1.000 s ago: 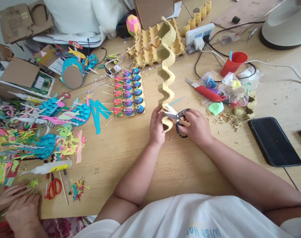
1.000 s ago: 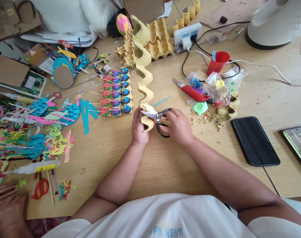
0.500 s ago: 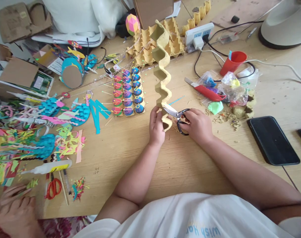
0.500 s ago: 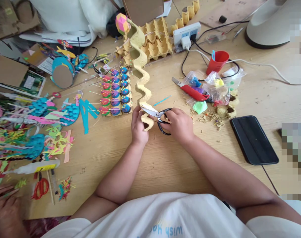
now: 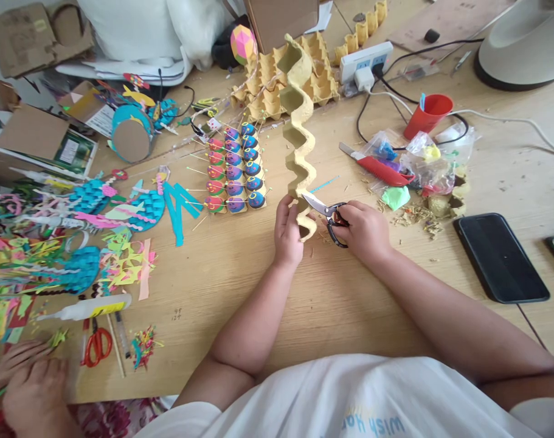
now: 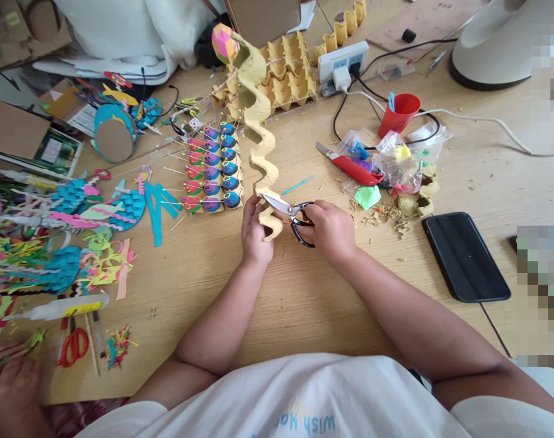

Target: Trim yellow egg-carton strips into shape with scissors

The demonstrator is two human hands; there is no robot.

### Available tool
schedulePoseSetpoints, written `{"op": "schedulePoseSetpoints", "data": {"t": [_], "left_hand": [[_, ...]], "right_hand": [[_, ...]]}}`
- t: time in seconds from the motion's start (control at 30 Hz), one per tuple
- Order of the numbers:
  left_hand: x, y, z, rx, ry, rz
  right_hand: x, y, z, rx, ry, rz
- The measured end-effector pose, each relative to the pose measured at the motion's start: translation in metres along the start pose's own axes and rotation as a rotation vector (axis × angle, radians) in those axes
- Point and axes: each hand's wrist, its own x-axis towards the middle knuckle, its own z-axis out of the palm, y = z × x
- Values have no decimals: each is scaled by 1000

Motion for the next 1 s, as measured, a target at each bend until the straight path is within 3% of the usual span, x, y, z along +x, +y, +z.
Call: {"op": "schedulePoseSetpoints", "data": {"t": [0.2, 0.5, 0.63, 1.0], "left_hand": [[1, 1, 1, 34, 17, 12], [1, -3, -1, 73, 48, 35], [0, -5, -2, 97, 8, 39], [-4, -4, 0, 138, -9, 125]], "right_hand": [[3, 2, 2, 28, 40, 63], [1, -2, 3, -12, 71, -53], [1, -1, 3, -48, 107, -85], [1, 2, 4, -113, 140, -74]]}}
